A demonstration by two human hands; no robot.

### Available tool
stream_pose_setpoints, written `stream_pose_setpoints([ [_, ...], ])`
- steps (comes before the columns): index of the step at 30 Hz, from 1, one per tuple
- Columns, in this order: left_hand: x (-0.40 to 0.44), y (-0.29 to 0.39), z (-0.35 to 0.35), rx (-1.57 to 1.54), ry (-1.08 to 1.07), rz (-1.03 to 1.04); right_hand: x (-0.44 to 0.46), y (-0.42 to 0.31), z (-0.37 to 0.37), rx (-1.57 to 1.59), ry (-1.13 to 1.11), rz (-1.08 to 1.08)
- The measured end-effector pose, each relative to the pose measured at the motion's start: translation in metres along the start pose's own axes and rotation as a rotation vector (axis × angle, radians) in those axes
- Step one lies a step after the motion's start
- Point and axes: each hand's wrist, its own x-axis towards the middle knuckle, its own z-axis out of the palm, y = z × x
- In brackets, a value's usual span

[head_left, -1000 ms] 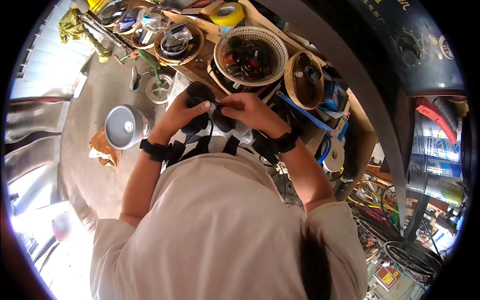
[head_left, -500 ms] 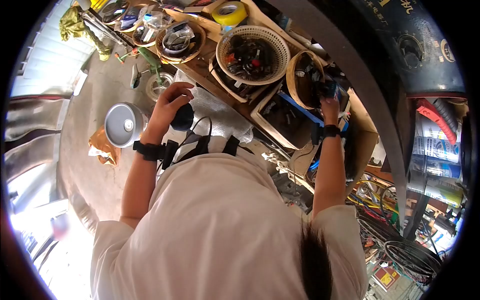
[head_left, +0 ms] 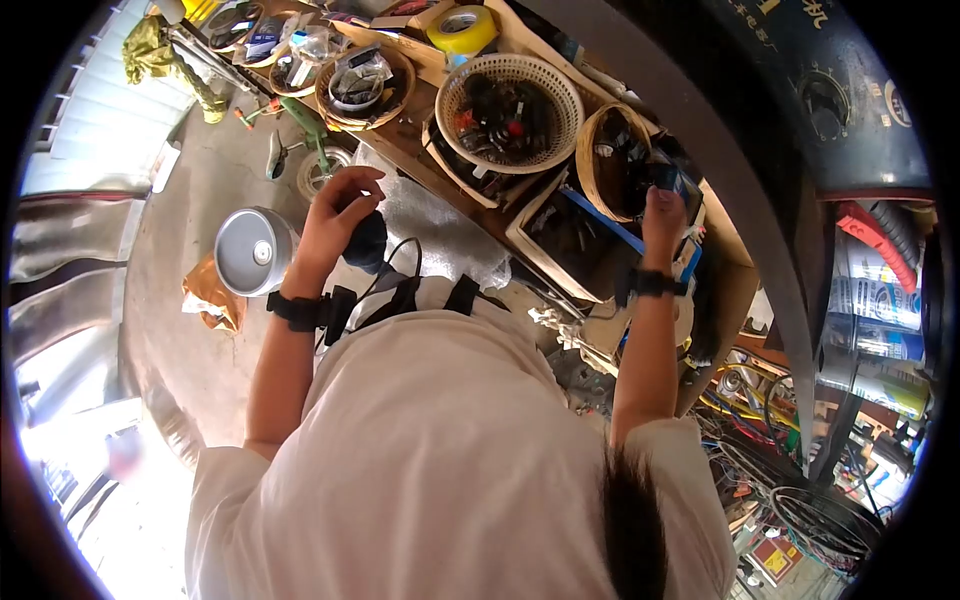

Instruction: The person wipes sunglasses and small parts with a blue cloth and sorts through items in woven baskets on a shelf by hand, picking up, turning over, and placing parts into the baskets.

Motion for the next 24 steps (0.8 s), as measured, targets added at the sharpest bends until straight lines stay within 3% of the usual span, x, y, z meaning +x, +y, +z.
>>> stream_pose_setpoints([
  [1,0.001,0.009,0.001,-0.003,-0.027,0.034,-0.013,-0.025,-0.008,0.17,-0.129,0.095],
  [4,0.005,0.047,0.019,-0.027,-0.144,0.12,-0.069,-0.117,-0.013,0.736,-0.81,-0.039],
  [6,0.012,0.066,0.043,-0.064,-0.252,0.184,-0.1,-0.163,-0.005,0.685,-0.847,-0.415],
  [8,0.016,0.068,0.069,-0.116,-0.274,0.245,-0.118,-0.196,0.011,0.975,-0.89,-0.517],
  [10,0.021,0.073,0.083,-0.092,-0.307,0.249,-0.125,-0.206,0.015,0.947,-0.902,-0.439],
  [13,0.035,0.063,0.087,0.333,-0.171,0.61,-0.121,-0.207,0.008,0.906,-0.784,-0.262],
  [14,0.035,0.056,0.089,0.229,-0.207,0.493,-0.12,-0.206,0.005,0.891,-0.724,-0.193],
  [17,0.026,0.04,0.091,-0.028,-0.344,0.157,-0.122,-0.194,0.006,0.817,-0.528,-0.324],
  [21,0.027,0.047,0.093,0.423,-0.442,0.199,-0.13,-0.189,-0.001,0.649,-0.501,-0.33],
  [24,0.034,0.037,0.09,0.497,-0.591,0.313,-0.129,-0.177,-0.004,0.502,-0.59,-0.385],
])
